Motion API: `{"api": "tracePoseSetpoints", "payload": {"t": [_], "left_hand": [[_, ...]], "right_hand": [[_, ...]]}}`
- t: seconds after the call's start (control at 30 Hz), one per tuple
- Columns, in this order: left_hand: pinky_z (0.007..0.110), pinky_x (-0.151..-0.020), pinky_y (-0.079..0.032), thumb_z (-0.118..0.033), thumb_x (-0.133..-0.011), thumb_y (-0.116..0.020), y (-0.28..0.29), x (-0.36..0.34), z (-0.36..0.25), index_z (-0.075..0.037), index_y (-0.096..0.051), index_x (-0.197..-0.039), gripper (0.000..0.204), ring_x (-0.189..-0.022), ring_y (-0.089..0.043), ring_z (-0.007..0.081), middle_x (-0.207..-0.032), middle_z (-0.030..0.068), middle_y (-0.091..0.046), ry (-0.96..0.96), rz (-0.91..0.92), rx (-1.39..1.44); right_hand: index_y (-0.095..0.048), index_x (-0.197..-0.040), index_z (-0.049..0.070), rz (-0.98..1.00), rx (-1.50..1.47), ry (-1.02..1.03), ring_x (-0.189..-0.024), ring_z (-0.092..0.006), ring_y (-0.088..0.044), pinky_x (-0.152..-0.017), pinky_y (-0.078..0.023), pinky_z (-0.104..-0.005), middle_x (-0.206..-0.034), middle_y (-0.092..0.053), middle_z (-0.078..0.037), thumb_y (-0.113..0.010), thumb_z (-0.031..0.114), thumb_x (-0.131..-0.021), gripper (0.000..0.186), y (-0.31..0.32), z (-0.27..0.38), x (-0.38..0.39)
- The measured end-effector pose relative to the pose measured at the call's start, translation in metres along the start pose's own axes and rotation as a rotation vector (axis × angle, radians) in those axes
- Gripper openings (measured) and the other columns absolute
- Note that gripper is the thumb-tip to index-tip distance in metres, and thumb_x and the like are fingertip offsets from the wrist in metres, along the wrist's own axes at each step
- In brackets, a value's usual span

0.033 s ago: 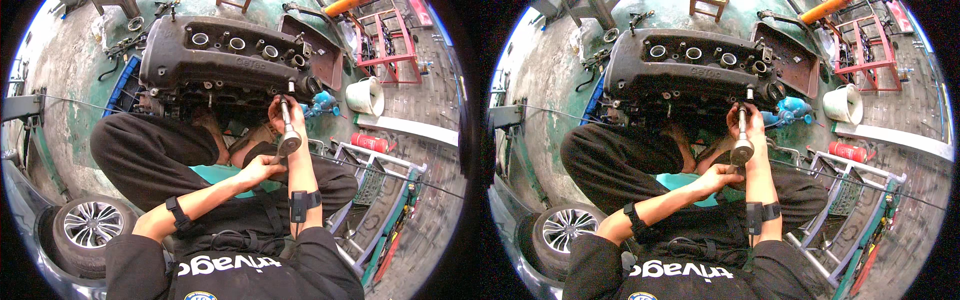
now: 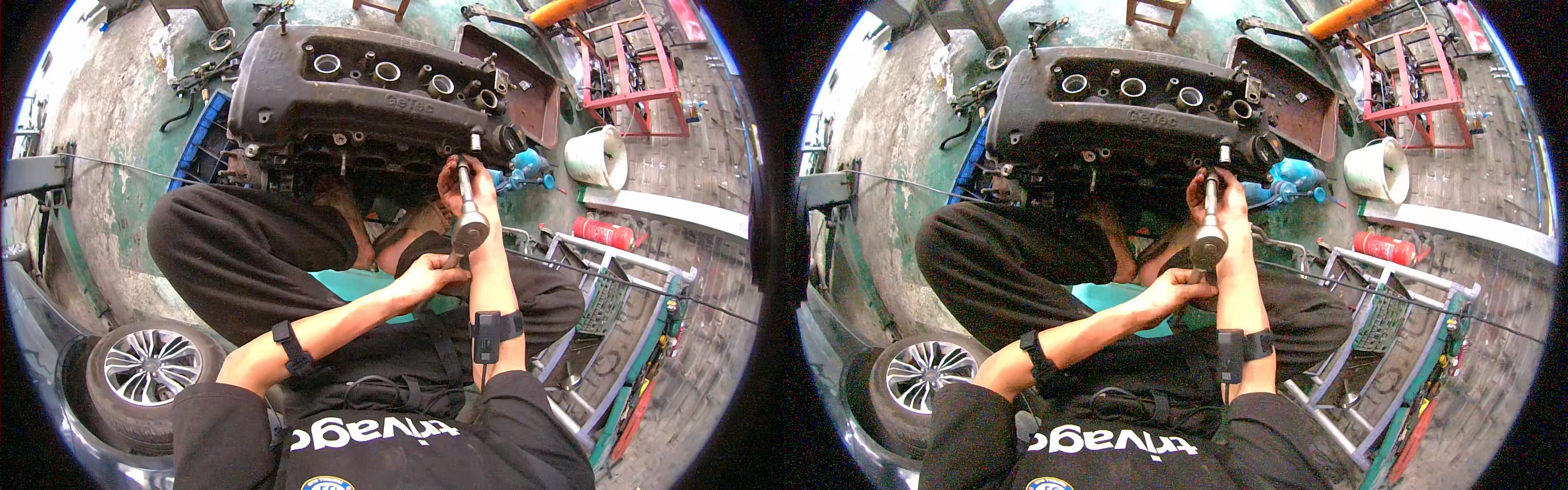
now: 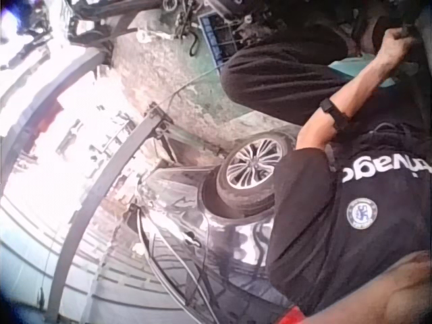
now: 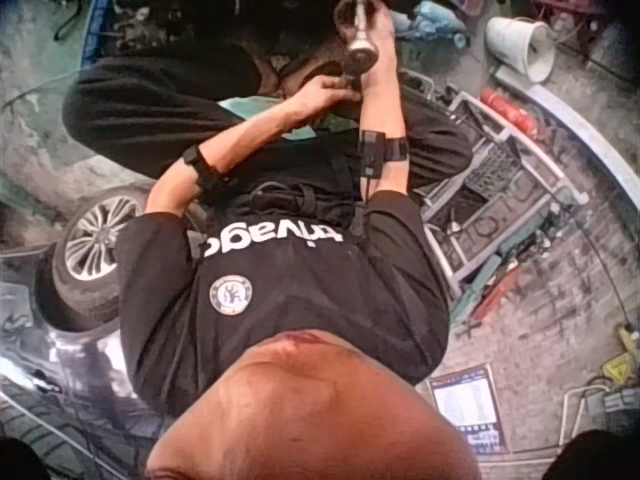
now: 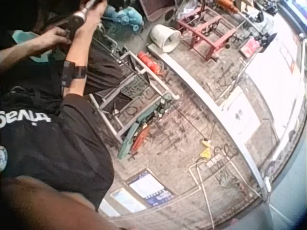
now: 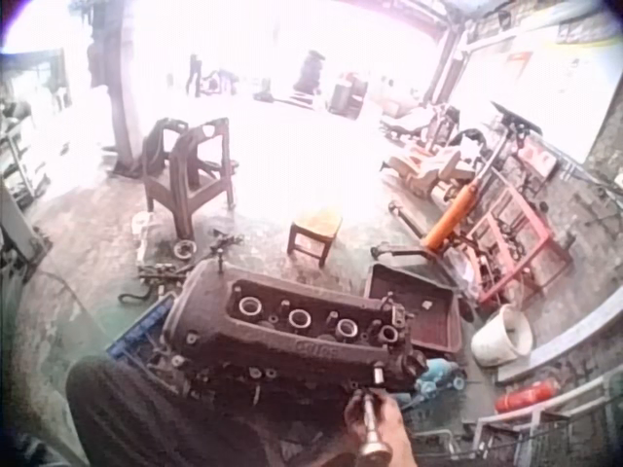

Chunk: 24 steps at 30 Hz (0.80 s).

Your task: The person uses a torque wrench to tighten bolts on a car engine block. They systematically work on multiple bolts, adjusting the tool and applying force to secure them.

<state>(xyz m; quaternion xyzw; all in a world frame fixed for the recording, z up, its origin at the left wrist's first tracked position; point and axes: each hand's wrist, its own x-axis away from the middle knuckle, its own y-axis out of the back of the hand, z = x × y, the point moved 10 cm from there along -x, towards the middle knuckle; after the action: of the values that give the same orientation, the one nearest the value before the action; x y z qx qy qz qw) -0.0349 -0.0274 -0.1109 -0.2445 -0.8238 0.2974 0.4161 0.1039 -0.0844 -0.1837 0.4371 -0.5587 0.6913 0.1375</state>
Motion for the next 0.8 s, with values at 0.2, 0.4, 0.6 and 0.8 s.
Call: {"api": "tracePoseSetpoints", "payload": {"t": [0.2, 0.4, 0.6, 0.8], "left_hand": [[0.028, -0.07, -0.043, -0.015, -0.092, -0.063, -0.007, -0.003, 0.001, -0.005, -0.061, -0.079, 0.017, -0.073, -0.058, 0.0145, -0.076, 0.0039, -0.061, -0.021, 0.018, 0.305], [0.032, -0.067, -0.045, -0.022, -0.094, -0.059, 0.027, 0.014, 0.014, -0.009, -0.053, -0.076, 0.023, -0.057, -0.05, 0.0175, -0.058, 0.0029, -0.049, 0.098, -0.12, 0.56], [0.031, -0.042, -0.029, -0.013, -0.09, -0.057, 0.065, 0.038, -0.014, -0.013, -0.04, -0.062, 0.033, -0.037, -0.03, 0.0122, -0.045, -0.0013, -0.034, 0.001, -0.241, 0.35], [0.027, -0.039, -0.029, -0.011, -0.088, -0.06, 0.082, 0.067, -0.057, -0.006, -0.053, -0.067, 0.023, -0.039, -0.037, 0.0091, -0.051, -0.001, -0.044, -0.045, -0.351, 0.012]], "right_hand": [[-0.054, -0.095, -0.003, -0.228, -0.066, 0.053, -0.067, -0.0276, -0.063, -0.065, -0.06, -0.0392, -0.078, -0.062, -0.015, -0.062, 0.012, -0.082, 0.021, 0.013, 0.003, -0.007], [-0.057, -0.089, 0.001, -0.383, 0.255, 0.347, -0.072, -0.0296, -0.067, -0.072, -0.057, -0.0455, -0.075, -0.064, -0.01, -0.06, 0.016, -0.085, 0.016, 0.007, 0.014, 0.003], [-0.053, -0.084, 0.006, -0.496, 0.311, 0.423, -0.073, -0.0302, -0.068, -0.072, -0.056, -0.048, -0.071, -0.058, -0.005, -0.06, 0.017, -0.087, 0.013, 0.012, 0.021, 0.009], [-0.058, -0.089, 0.001, -0.408, 0.905, 0.691, -0.066, -0.0277, -0.068, -0.063, -0.058, -0.0431, -0.07, -0.059, -0.007, -0.06, 0.017, -0.091, 0.016, -0.007, 0.045, 0.017]]}}
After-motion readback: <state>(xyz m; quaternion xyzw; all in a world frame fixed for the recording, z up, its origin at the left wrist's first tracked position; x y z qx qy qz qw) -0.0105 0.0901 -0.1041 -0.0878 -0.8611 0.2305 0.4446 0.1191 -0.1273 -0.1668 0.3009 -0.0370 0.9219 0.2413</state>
